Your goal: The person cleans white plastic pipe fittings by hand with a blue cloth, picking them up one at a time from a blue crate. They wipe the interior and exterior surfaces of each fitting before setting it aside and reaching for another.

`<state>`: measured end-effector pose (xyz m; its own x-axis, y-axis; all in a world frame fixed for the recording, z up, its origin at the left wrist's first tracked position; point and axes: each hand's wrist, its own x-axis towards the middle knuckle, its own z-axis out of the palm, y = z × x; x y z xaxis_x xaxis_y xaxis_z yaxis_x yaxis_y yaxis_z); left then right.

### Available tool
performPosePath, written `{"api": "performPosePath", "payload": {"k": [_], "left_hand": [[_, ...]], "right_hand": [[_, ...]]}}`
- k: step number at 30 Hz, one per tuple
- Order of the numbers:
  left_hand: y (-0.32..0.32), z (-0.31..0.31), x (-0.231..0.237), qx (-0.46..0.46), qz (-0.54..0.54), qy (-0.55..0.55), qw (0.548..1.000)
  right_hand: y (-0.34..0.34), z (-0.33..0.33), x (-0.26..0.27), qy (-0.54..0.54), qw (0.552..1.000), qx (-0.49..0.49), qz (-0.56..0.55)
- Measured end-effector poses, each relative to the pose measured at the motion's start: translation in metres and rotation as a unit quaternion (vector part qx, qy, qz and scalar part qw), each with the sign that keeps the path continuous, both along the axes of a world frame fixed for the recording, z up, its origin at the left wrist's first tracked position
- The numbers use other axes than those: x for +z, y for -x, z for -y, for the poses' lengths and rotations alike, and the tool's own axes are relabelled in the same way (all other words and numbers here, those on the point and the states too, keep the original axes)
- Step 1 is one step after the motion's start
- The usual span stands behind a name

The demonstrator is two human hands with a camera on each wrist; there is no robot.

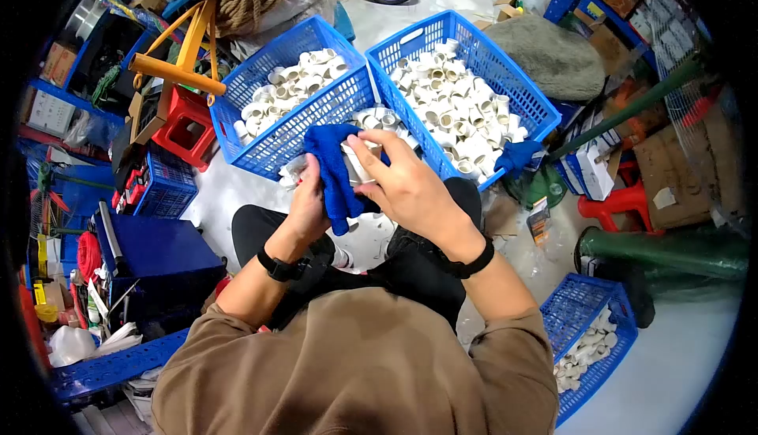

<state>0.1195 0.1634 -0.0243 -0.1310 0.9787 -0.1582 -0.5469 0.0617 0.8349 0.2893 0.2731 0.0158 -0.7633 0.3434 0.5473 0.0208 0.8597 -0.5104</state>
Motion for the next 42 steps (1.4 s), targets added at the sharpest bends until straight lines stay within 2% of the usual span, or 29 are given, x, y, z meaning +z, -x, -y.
{"api": "performPosePath", "payload": {"k": [1, 2, 3, 4, 5, 7, 9, 11, 13, 14, 15, 17, 18, 19, 21, 26, 28, 30, 31, 34, 35, 37, 38, 41, 42], "left_hand": [[0.000, 0.000, 0.001, -0.005, -0.060, 0.011, 0.998], [-0.001, 0.001, 0.002, -0.001, -0.040, -0.036, 0.999], [-0.005, 0.004, 0.007, 0.003, -0.001, -0.032, 0.999], [-0.002, 0.005, 0.001, -0.003, 0.050, -0.028, 0.998], [0.001, 0.005, -0.006, -0.008, 0.100, -0.022, 0.995], [-0.001, 0.011, 0.000, 0.012, 0.075, 0.005, 0.997], [0.002, 0.018, -0.004, -0.009, 0.120, 0.003, 0.993], [0.004, 0.024, -0.004, 0.004, 0.123, 0.012, 0.992], [0.010, 0.027, -0.009, 0.016, -0.052, -0.010, 0.998], [0.008, 0.026, -0.019, 0.073, -0.128, -0.011, 0.989], [0.013, 0.028, -0.016, 0.059, -0.210, -0.011, 0.976], [0.016, 0.030, -0.013, 0.103, -0.233, 0.005, 0.967], [0.020, 0.031, -0.013, 0.097, -0.178, 0.003, 0.979], [0.024, 0.033, -0.011, 0.090, -0.122, 0.003, 0.988], [0.027, 0.039, -0.006, 0.097, -0.071, 0.016, 0.993], [0.038, 0.048, -0.015, 0.073, 0.086, 0.028, 0.993], [0.040, 0.049, -0.021, 0.085, 0.069, 0.042, 0.993], [0.043, 0.054, -0.016, 0.100, -0.008, 0.078, 0.992], [0.042, 0.054, -0.017, 0.099, -0.007, 0.077, 0.992], [0.033, 0.052, -0.033, 0.115, -0.186, 0.010, 0.976], [0.033, 0.054, -0.038, 0.114, -0.183, 0.011, 0.976], [0.039, 0.049, -0.036, 0.140, -0.018, -0.004, 0.990], [0.048, 0.055, -0.033, 0.103, 0.048, 0.045, 0.992], [0.057, 0.058, -0.031, 0.078, 0.102, 0.029, 0.991], [0.057, 0.060, -0.024, 0.073, 0.083, 0.045, 0.993]], "right_hand": [[0.001, 0.002, -0.004, 0.000, 1.000, 0.000, 0.002], [0.003, 0.006, -0.008, 0.110, 0.990, 0.013, -0.085], [0.004, 0.011, -0.013, 0.218, 0.961, 0.025, -0.170], [0.003, 0.013, -0.017, 0.248, 0.951, 0.045, -0.179], [0.003, 0.012, -0.021, 0.251, 0.950, 0.048, -0.179], [0.005, 0.009, -0.024, 0.083, 0.987, 0.049, -0.131], [0.010, 0.017, -0.022, 0.113, 0.984, 0.048, -0.126], [0.015, 0.023, -0.017, 0.069, 0.996, 0.018, -0.057], [0.022, 0.029, -0.006, -0.027, 1.000, 0.005, -0.001], [0.027, 0.033, -0.003, -0.060, 0.998, 0.004, 0.032], [0.031, 0.037, -0.002, -0.093, 0.994, 0.003, 0.066], [0.039, 0.035, -0.003, -0.069, 0.996, 0.026, 0.050], [0.043, 0.033, -0.004, -0.046, 0.997, 0.049, 0.033], [0.046, 0.033, -0.011, 0.072, 0.996, 0.059, 0.010], [0.052, 0.033, -0.019, 0.103, 0.990, 0.075, -0.053], [0.058, 0.043, -0.031, 0.084, 0.988, 0.091, -0.092], [0.060, 0.047, -0.031, 0.079, 0.989, 0.086, -0.087], [0.062, 0.049, -0.028, 0.040, 0.998, 0.052, -0.013], [0.064, 0.050, -0.025, 0.040, 0.998, 0.051, -0.012], [0.070, 0.052, -0.022, -0.036, 0.989, 0.042, 0.135], [0.072, 0.054, -0.024, -0.034, 0.989, 0.041, 0.137], [0.078, 0.051, -0.023, 0.009, 0.997, 0.065, 0.047], [0.078, 0.053, -0.027, 0.102, 0.993, 0.063, 0.020], [0.077, 0.044, -0.041, 0.115, 0.989, 0.086, -0.026], [0.075, 0.046, -0.042, 0.116, 0.990, 0.082, -0.026]]}}
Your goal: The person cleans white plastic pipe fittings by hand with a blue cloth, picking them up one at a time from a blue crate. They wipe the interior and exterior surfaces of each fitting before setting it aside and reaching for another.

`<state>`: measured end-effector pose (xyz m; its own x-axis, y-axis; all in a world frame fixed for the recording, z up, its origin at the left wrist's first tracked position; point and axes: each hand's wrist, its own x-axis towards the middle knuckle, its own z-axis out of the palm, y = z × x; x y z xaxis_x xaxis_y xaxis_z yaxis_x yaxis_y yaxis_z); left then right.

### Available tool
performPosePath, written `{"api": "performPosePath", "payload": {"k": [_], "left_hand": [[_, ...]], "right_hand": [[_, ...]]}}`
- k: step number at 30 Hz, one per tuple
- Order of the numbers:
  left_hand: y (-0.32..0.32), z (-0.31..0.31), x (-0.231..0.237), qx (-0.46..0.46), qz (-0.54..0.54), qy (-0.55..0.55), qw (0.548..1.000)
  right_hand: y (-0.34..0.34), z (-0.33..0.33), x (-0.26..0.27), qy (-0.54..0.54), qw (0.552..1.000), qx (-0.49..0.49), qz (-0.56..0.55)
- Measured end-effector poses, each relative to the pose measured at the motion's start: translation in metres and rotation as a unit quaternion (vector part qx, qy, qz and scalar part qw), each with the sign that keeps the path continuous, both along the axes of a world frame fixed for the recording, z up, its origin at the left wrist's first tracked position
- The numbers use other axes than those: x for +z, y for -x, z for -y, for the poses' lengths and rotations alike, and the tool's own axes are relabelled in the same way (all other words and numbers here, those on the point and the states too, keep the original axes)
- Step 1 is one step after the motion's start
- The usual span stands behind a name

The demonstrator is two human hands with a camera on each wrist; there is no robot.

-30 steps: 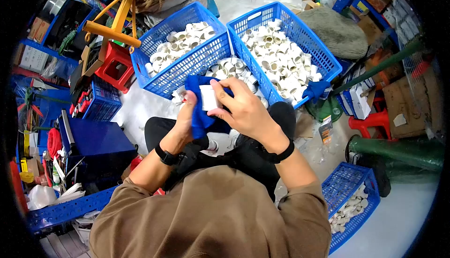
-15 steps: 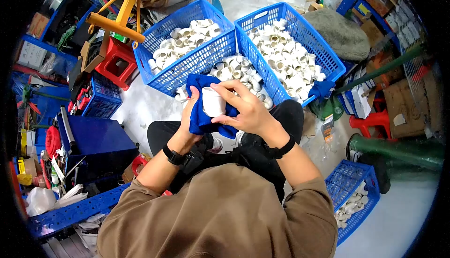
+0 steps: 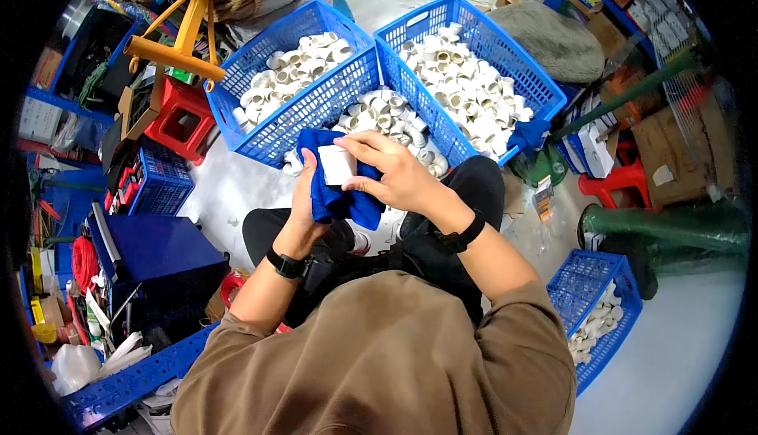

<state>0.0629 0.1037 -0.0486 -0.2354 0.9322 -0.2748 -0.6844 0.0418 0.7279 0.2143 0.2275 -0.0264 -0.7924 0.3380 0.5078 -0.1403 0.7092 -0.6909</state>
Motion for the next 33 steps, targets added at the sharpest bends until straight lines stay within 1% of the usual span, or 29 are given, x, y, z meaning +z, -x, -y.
{"api": "performPosePath", "payload": {"k": [1, 3, 4, 5, 6, 7, 8, 9, 10, 11, 12, 13, 15, 16, 17, 19, 20, 21, 23, 25, 27, 28, 29, 31, 33], "left_hand": [[0.002, 0.000, -0.004, -0.004, 0.001, 0.001, 1.000], [0.004, -0.002, -0.011, 0.015, -0.080, 0.031, 0.996], [0.001, -0.003, -0.008, 0.038, -0.105, 0.023, 0.993], [-0.003, -0.006, -0.011, 0.033, -0.106, 0.022, 0.994], [-0.009, -0.008, -0.013, 0.048, -0.183, 0.001, 0.982], [-0.014, -0.010, -0.015, 0.063, -0.258, -0.021, 0.964], [-0.018, -0.012, -0.015, 0.076, -0.266, -0.028, 0.961], [-0.017, -0.011, -0.016, 0.071, -0.254, -0.012, 0.965], [-0.015, -0.012, -0.017, 0.071, -0.193, -0.009, 0.979], [-0.012, -0.012, -0.019, 0.071, -0.132, -0.004, 0.989], [-0.007, -0.011, -0.017, 0.045, -0.102, -0.001, 0.994], [-0.006, -0.010, -0.014, 0.031, -0.086, -0.009, 0.996], [-0.006, -0.009, -0.009, 0.018, -0.082, 0.003, 0.996], [-0.006, -0.011, -0.005, 0.014, -0.096, 0.018, 0.995], [-0.003, -0.012, -0.010, 0.021, -0.115, 0.036, 0.993], [-0.009, -0.018, -0.012, 0.079, -0.190, 0.037, 0.978], [-0.007, -0.018, -0.016, 0.067, -0.215, 0.037, 0.974], [-0.010, -0.017, -0.017, 0.047, -0.281, 0.029, 0.958], [-0.022, -0.020, -0.021, 0.065, -0.255, -0.007, 0.965], [-0.018, -0.020, -0.023, 0.053, -0.240, -0.002, 0.969], [-0.012, -0.021, -0.022, 0.050, -0.146, 0.026, 0.988], [-0.005, -0.021, -0.020, 0.017, -0.084, 0.025, 0.996], [-0.005, -0.020, -0.019, 0.021, -0.062, 0.023, 0.998], [0.002, -0.020, -0.017, 0.006, -0.102, 0.030, 0.994], [0.001, -0.024, -0.011, 0.053, -0.210, 0.056, 0.975]], "right_hand": [[-0.001, 0.003, -0.001, 0.013, 1.000, -0.003, 0.016], [-0.002, 0.008, -0.001, 0.027, 0.999, -0.008, 0.033], [-0.001, 0.010, 0.000, -0.029, 0.998, -0.031, 0.044], [0.001, 0.012, 0.001, -0.085, 0.993, -0.054, 0.056], [0.002, 0.015, 0.000, -0.142, 0.985, -0.068, 0.069], [0.003, 0.016, -0.003, -0.177, 0.977, -0.072, 0.092], [0.003, 0.016, -0.003, -0.179, 0.978, -0.070, 0.087], [0.002, 0.015, -0.003, -0.182, 0.978, -0.067, 0.080], [0.000, 0.014, -0.002, -0.182, 0.977, -0.069, 0.081], [-0.002, 0.015, -0.001, -0.086, 0.994, -0.062, 0.040], [-0.004, 0.016, 0.000, 0.013, 0.998, -0.054, -0.003], [-0.006, 0.013, 0.001, 0.024, 0.998, -0.057, -0.011], [-0.007, 0.005, -0.007, 0.012, 0.999, -0.032, -0.028], [-0.007, 0.007, -0.010, 0.021, 0.998, -0.036, -0.035], [-0.007, 0.009, -0.011, 0.024, 0.998, -0.035, -0.038], [-0.008, 0.012, -0.005, -0.061, 0.994, -0.087, 0.009], [-0.006, 0.012, -0.009, -0.088, 0.991, -0.096, 0.011], [-0.004, 0.011, -0.008, -0.088, 0.991, -0.099, 0.010], [-0.005, 0.013, -0.007, -0.160, 0.979, -0.107, 0.067], [-0.004, 0.009, -0.012, -0.148, 0.981, -0.099, 0.071], [-0.003, 0.006, -0.015, -0.039, 0.997, -0.054, -0.024], [-0.007, 0.005, -0.014, 0.011, 0.998, -0.060, -0.017], [-0.005, -0.002, -0.018, -0.003, 0.997, -0.059, -0.054], [-0.009, -0.001, -0.014, 0.062, 0.998, -0.022, -0.013], [-0.005, 0.000, -0.012, -0.029, 0.998, -0.062, -0.006]]}}
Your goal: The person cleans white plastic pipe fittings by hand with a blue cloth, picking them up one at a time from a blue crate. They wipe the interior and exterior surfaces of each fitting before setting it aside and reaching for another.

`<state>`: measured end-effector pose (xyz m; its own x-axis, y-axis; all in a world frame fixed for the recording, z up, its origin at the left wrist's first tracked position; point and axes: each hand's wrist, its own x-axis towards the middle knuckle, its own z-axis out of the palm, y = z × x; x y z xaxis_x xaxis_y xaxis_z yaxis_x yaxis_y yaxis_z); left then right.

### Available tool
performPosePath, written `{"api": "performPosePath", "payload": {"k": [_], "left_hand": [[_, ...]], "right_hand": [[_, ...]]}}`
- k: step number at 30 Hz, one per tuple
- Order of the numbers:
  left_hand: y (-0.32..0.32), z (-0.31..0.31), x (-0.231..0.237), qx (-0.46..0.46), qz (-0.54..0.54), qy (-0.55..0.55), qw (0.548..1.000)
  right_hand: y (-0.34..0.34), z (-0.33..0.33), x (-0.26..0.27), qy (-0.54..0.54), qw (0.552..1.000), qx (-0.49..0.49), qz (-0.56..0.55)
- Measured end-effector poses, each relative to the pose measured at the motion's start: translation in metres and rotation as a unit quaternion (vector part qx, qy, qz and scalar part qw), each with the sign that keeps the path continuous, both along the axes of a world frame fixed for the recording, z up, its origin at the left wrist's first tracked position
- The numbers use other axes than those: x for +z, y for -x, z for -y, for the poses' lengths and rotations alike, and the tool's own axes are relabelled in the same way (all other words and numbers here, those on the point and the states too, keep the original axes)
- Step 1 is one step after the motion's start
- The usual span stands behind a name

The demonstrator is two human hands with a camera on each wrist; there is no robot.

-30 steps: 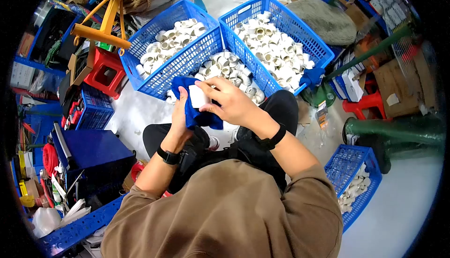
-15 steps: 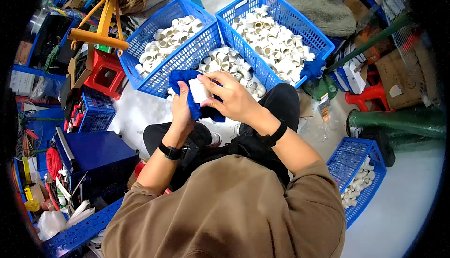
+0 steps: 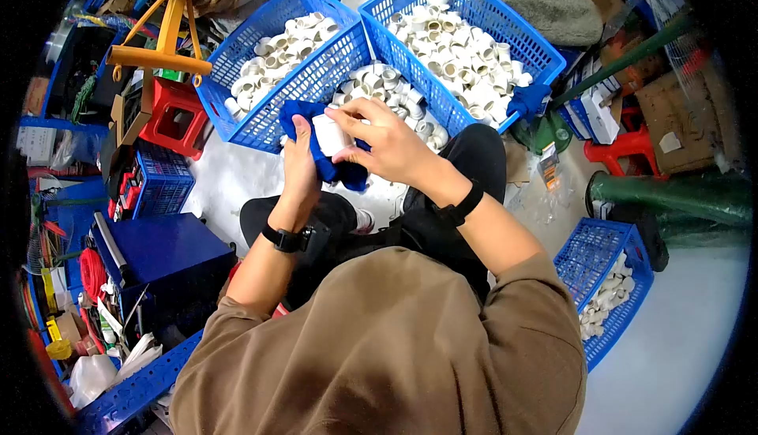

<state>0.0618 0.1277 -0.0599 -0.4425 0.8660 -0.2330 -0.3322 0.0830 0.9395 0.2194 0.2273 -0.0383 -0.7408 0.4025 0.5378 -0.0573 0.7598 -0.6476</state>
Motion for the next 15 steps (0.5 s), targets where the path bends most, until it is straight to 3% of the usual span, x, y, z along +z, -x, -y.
{"api": "performPosePath", "payload": {"k": [2, 4, 6, 8, 10, 12, 14, 15], "left_hand": [[-0.003, -0.002, -0.001, 0.027, -0.045, 0.009, 0.999], [-0.013, -0.002, -0.005, 0.000, 0.039, -0.065, 0.997], [-0.011, -0.001, -0.015, 0.010, 0.040, -0.042, 0.998], [-0.003, -0.004, -0.027, 0.000, -0.148, -0.028, 0.989], [-0.004, -0.001, -0.020, 0.011, -0.187, 0.012, 0.982], [0.004, -0.003, -0.042, 0.044, -0.265, 0.000, 0.963], [0.012, 0.000, -0.031, 0.049, -0.357, 0.086, 0.929], [0.012, -0.002, -0.039, 0.071, -0.354, 0.055, 0.931]], "right_hand": [[0.006, 0.001, 0.000, -0.033, 0.999, -0.009, 0.012], [0.011, 0.003, -0.002, -0.136, 0.989, -0.030, 0.049], [0.012, 0.006, -0.013, -0.119, 0.991, -0.033, 0.060], [0.013, 0.004, -0.021, -0.140, 0.987, -0.032, 0.069], [0.014, 0.006, -0.030, -0.141, 0.986, -0.027, 0.085], [0.015, 0.008, -0.037, -0.094, 0.990, -0.037, 0.100], [0.015, 0.008, -0.037, -0.117, 0.986, -0.053, 0.106], [0.016, 0.006, -0.036, -0.100, 0.987, -0.059, 0.110]]}}
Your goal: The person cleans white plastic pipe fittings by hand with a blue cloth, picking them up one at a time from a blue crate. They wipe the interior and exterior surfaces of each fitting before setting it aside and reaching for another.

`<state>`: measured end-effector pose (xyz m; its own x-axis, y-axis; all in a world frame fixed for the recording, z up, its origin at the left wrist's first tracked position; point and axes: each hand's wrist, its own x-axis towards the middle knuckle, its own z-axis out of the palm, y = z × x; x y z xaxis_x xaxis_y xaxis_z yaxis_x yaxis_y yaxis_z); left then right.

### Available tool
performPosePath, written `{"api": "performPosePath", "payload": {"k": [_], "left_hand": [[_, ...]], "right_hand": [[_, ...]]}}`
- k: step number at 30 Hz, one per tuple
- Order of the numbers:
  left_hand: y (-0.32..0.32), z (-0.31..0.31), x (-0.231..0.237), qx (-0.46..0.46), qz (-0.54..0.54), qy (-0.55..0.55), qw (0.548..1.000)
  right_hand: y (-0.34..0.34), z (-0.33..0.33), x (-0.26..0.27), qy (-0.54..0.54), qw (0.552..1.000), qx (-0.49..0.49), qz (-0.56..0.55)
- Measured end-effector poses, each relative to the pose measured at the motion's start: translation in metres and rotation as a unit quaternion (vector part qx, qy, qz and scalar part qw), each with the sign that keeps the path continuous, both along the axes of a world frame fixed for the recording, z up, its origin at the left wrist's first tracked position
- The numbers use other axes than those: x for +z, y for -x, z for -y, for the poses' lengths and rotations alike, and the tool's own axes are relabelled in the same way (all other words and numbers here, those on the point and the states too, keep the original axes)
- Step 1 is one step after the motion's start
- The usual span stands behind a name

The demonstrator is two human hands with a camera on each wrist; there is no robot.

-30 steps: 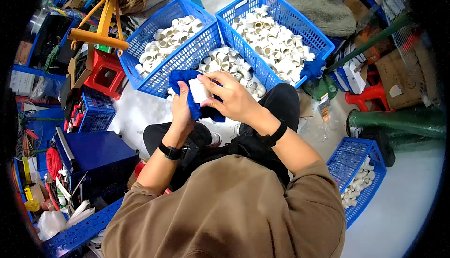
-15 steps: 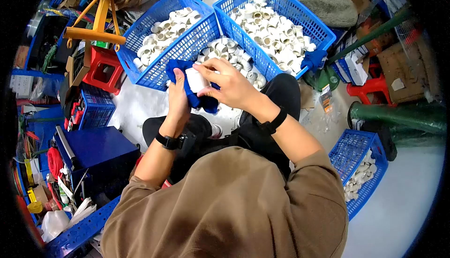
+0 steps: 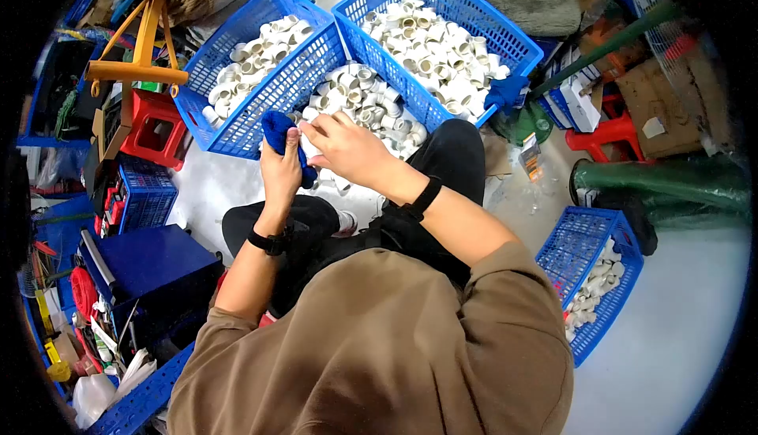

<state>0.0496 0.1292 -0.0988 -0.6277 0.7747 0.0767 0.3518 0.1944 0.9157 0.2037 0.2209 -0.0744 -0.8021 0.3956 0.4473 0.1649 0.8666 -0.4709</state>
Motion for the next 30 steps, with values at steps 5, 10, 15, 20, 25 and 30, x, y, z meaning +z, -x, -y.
{"api": "performPosePath", "payload": {"k": [5, 10, 15, 20, 25, 30], "left_hand": [[0.003, -0.007, 0.010, 0.069, 0.225, -0.051, 0.971], [0.020, 0.005, 0.005, 0.089, 0.347, -0.061, 0.931], [0.023, 0.012, -0.003, 0.088, 0.383, -0.072, 0.917], [0.032, 0.011, -0.009, 0.060, 0.404, -0.057, 0.911], [0.043, 0.001, -0.003, 0.053, 0.420, -0.100, 0.900], [0.082, -0.028, -0.006, 0.059, 0.409, -0.154, 0.897]], "right_hand": [[0.004, -0.059, -0.012, 0.180, 0.964, -0.170, 0.100], [0.000, -0.163, -0.050, 0.355, 0.877, -0.318, -0.053], [0.008, -0.252, -0.103, 0.420, 0.835, -0.329, -0.137], [0.003, -0.217, -0.120, 0.573, 0.773, -0.256, 0.095], [0.012, -0.183, -0.154, 0.602, 0.746, -0.230, 0.167], [0.048, -0.167, -0.186, 0.486, 0.819, -0.196, 0.235]]}}
